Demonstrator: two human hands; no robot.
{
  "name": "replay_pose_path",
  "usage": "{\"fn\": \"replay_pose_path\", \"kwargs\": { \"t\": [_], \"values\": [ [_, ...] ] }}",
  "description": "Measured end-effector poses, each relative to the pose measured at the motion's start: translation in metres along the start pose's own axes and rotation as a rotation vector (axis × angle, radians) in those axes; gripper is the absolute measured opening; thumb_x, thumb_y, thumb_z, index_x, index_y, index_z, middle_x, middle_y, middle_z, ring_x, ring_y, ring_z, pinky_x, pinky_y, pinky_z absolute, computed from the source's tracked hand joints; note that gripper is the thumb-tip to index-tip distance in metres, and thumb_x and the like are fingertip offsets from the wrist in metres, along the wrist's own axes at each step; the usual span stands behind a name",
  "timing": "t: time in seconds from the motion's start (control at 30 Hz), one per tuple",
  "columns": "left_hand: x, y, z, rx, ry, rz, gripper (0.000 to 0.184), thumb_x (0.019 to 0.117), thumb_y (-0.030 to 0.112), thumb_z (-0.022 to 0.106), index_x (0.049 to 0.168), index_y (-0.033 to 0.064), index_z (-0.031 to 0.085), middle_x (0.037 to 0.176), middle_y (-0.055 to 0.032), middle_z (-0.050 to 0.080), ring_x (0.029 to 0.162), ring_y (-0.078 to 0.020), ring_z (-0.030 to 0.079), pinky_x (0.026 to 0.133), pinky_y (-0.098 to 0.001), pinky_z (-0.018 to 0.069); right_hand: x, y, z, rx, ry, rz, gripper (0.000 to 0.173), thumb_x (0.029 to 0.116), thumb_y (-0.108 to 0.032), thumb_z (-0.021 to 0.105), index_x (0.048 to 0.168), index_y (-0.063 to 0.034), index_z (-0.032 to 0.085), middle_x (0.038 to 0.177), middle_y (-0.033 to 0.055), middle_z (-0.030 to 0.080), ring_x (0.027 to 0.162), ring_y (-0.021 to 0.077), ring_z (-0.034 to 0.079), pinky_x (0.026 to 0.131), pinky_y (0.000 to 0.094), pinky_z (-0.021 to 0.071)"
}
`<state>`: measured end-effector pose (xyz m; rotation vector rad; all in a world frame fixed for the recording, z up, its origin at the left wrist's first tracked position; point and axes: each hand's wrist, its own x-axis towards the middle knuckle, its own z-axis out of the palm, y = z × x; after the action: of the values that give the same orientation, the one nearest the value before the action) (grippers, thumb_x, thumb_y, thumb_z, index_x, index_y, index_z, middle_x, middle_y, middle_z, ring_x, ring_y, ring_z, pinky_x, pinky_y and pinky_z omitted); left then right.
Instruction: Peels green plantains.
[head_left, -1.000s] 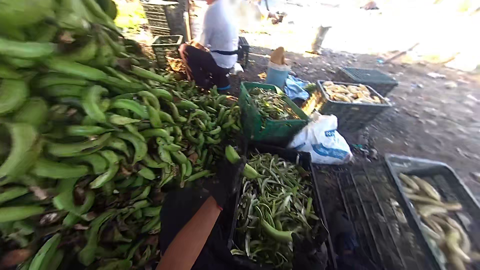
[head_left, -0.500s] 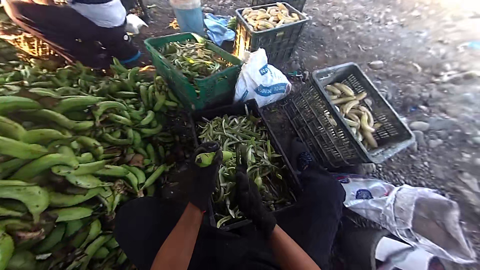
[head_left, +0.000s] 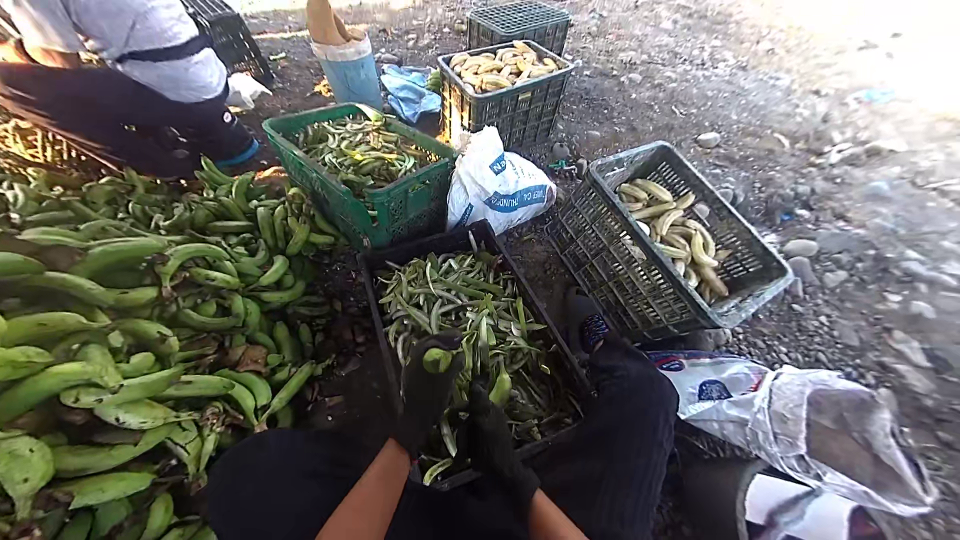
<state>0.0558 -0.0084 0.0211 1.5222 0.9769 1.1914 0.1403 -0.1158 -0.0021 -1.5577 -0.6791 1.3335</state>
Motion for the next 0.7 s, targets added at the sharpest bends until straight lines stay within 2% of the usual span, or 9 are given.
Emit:
{"fn": "replay_pose_path", "kwargs": {
  "t": [0.13,0.2,0.3,0.37,0.47,0.5,0.57,0.67,0.7],
  "values": [
    [0.005,-0.013,0.011,-0.037,0.0,0.086,0.027,0.0833,0.004,0.072,0.106,-0.0077,0.065,0.113,-0.0135,0.07,0.111,-0.0151,0.066,0.1,-0.0317,0.0532,-0.01,-0.036,-0.017,0.214,0.004,-0.012,0.064,0.1109,-0.047,0.021,0.12,0.0045,0.057,0.056,0.0002,0.056,0.043,0.0127,0.056,0.043,0.0314,0.0522],
    [0.004,-0.013,0.012,-0.075,0.011,0.057,0.029,0.0834,0.003,0.073,0.108,-0.008,0.062,0.112,-0.0131,0.069,0.109,-0.014,0.066,0.098,-0.0304,0.0549,-0.018,-0.06,-0.027,0.321,0.0,-0.242,0.059,0.1093,-0.044,0.026,0.126,0.0059,0.051,0.058,-0.0027,0.059,0.046,0.0109,0.059,0.046,0.0294,0.0561],
    [0.005,-0.007,0.014,-0.078,0.028,0.074,0.028,0.0826,0.003,0.074,0.106,-0.007,0.063,0.112,-0.0117,0.07,0.106,-0.0115,0.067,0.094,-0.0281,0.0558,-0.029,-0.099,-0.032,0.35,0.125,-0.598,0.06,0.1076,-0.051,0.031,0.119,0.0034,0.056,0.057,-0.0051,0.061,0.046,0.0093,0.06,0.046,0.0285,0.0561],
    [0.008,-0.003,0.015,-0.082,0.033,0.105,0.025,0.0822,0.004,0.074,0.103,-0.007,0.064,0.109,-0.0112,0.07,0.105,-0.0107,0.067,0.094,-0.0275,0.056,-0.028,-0.1,-0.028,0.355,0.199,-0.685,0.059,0.1071,-0.053,0.033,0.119,-0.0002,0.058,0.058,-0.0062,0.062,0.047,0.0077,0.06,0.047,0.0273,0.0553],
    [0.007,0.009,0.018,-0.134,0.043,0.086,0.029,0.0804,0.001,0.075,0.106,-0.0072,0.063,0.109,-0.0093,0.07,0.105,-0.0111,0.067,0.094,-0.0279,0.0561,-0.019,-0.032,-0.013,-0.075,0.077,-0.251,0.046,0.1088,-0.022,0.032,0.138,0.0083,0.05,0.074,0.0106,0.064,0.061,0.019,0.062,0.061,0.0385,0.0566],
    [0.005,0.014,0.018,-0.14,0.062,0.07,0.032,0.0803,0.0,0.075,0.109,-0.0072,0.063,0.109,-0.0084,0.071,0.104,-0.0105,0.067,0.094,-0.0274,0.0565,-0.018,0.0,-0.009,-0.177,-0.043,-0.035,0.046,0.1102,-0.023,0.033,0.142,0.005,0.049,0.086,0.0137,0.067,0.071,0.0217,0.066,0.07,0.0419,0.0584],
    [0.014,0.023,0.013,-0.158,0.109,0.03,0.04,0.0806,0.001,0.076,0.117,-0.0068,0.062,0.109,-0.0063,0.071,0.1,-0.0085,0.067,0.089,-0.0259,0.0577,-0.015,0.045,0.01,-0.06,-0.108,0.259,0.056,0.1118,-0.046,0.028,0.123,0.0,0.058,0.079,0.0086,0.065,0.063,0.0182,0.064,0.06,0.0378,0.0582],
    [0.026,0.024,0.003,-0.258,0.138,-0.163,0.052,0.0863,0.003,0.073,0.133,-0.0025,0.05,0.109,-0.0078,0.066,0.095,-0.0117,0.067,0.083,-0.0293,0.0595,-0.01,0.038,0.008,0.072,-0.114,0.264,0.06,0.1082,-0.057,0.03,0.122,-0.0056,0.056,0.072,0.0067,0.062,0.055,0.0198,0.061,0.053,0.0386,0.0565],
    [0.027,0.023,-0.001,-0.303,0.127,-0.246,0.057,0.0915,0.005,0.069,0.143,-0.0002,0.044,0.114,-0.01,0.066,0.098,-0.014,0.068,0.085,-0.0317,0.06,-0.006,0.025,0.002,0.083,-0.09,0.187,0.058,0.1085,-0.055,0.031,0.131,-0.0071,0.053,0.074,0.0057,0.062,0.056,0.0187,0.061,0.053,0.0376,0.0561]
  ]
}}
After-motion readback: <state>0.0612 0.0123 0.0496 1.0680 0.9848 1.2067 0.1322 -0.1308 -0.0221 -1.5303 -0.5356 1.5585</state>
